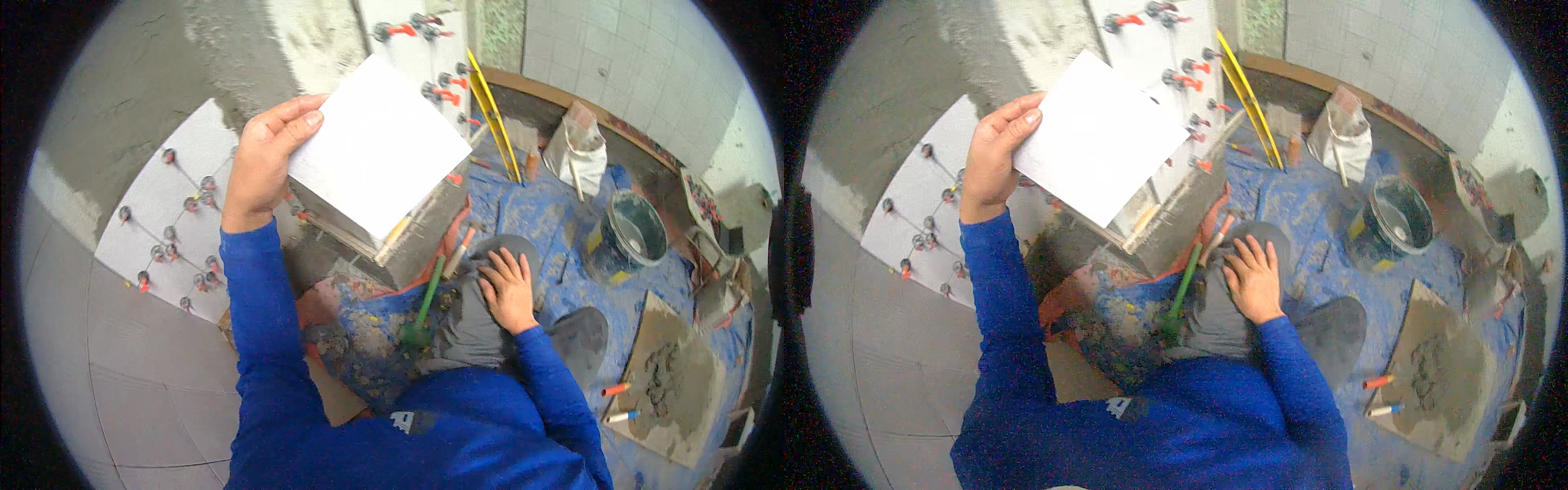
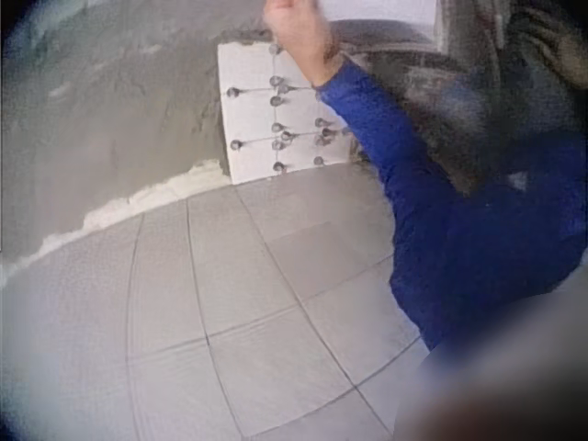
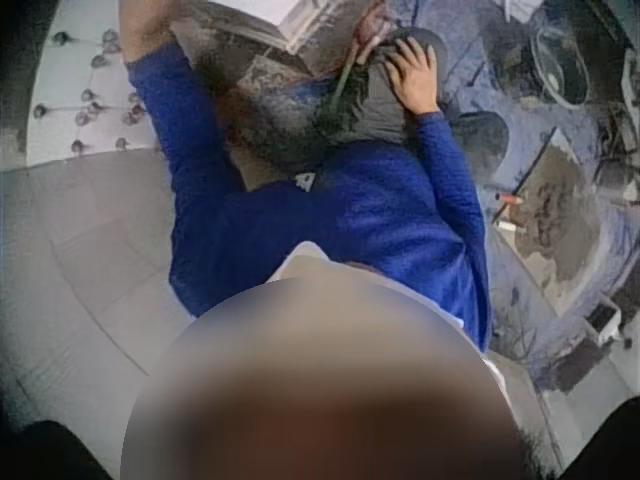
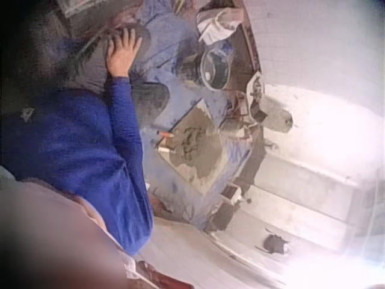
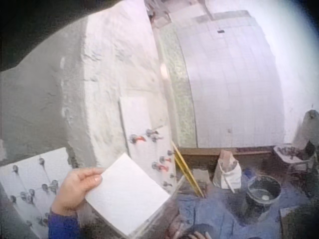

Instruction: The person cleans tile edges with a sponge, adjusts tile leveling clips, and measures a new tile with a ruler and pencil. The person then applies adhesive to the tile and places it on the wall.

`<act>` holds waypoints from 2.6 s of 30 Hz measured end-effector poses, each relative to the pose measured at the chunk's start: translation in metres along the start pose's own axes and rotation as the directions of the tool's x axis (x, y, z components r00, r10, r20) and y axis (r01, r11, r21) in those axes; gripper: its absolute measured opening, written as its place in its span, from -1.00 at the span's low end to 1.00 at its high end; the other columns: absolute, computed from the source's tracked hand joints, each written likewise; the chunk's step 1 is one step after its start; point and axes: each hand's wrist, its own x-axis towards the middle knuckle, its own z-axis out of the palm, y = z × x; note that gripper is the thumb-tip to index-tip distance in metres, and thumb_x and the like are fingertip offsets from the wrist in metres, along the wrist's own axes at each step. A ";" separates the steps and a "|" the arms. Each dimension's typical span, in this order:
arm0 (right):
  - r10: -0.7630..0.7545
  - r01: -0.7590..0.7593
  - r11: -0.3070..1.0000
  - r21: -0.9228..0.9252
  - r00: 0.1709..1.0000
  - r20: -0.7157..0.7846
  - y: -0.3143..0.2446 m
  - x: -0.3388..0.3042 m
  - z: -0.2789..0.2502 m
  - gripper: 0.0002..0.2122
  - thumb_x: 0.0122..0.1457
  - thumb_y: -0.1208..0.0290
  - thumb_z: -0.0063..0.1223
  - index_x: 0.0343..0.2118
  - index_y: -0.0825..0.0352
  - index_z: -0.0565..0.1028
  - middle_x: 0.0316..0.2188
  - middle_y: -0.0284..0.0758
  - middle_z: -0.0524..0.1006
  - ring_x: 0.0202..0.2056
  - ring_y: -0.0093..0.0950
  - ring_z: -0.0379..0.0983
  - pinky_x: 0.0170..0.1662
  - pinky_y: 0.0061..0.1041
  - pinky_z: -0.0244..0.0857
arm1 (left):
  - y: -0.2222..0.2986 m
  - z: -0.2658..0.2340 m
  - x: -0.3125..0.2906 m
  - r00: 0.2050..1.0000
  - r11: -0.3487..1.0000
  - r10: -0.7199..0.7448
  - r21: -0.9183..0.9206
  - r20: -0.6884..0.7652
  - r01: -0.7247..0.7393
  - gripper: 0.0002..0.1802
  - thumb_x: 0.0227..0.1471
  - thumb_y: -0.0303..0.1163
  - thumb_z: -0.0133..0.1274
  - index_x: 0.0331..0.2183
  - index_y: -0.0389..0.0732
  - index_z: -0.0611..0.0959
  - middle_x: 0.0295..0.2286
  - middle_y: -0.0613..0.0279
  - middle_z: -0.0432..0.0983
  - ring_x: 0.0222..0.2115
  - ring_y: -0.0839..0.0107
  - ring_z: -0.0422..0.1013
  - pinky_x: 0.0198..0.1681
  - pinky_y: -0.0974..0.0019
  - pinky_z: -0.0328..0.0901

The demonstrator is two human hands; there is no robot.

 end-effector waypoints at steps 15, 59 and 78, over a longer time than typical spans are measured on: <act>0.046 -0.048 0.999 -0.027 0.997 -0.055 0.005 -0.012 -0.001 -0.77 0.27 0.35 0.12 -0.09 0.27 0.67 0.19 -0.23 0.52 0.36 -0.17 0.22 0.48 0.00 -0.18 | 0.085 -0.215 -0.055 0.977 0.905 -0.021 0.411 -0.212 0.109 -0.64 0.09 -0.36 0.17 -0.11 -0.35 0.75 -0.30 0.13 0.70 -0.35 0.43 0.62 -0.23 0.41 0.48; 0.063 -0.063 0.998 -0.007 0.998 -0.025 0.023 -0.021 0.005 -0.77 0.31 0.35 0.09 -0.05 0.28 0.64 0.23 -0.23 0.49 0.39 -0.20 0.18 0.49 -0.02 -0.20 | 0.016 -0.123 -0.043 -0.053 0.726 0.321 0.282 -0.946 -0.627 -0.60 0.23 -0.47 0.00 0.07 -0.43 0.56 -0.02 0.00 0.55 -0.02 0.28 0.51 0.05 0.24 0.42; 0.633 -0.494 0.041 0.869 0.685 0.360 0.021 -0.064 -0.081 -0.39 0.48 -0.02 -0.13 0.27 0.52 0.37 0.12 -0.13 0.53 -0.05 -0.43 0.53 0.04 -0.40 0.40 | -0.213 0.284 -0.181 0.762 0.598 -0.642 -0.678 -0.087 0.427 -0.63 0.32 -0.48 0.04 0.10 -0.42 0.57 -0.06 0.12 0.61 -0.04 0.44 0.50 0.09 0.35 0.36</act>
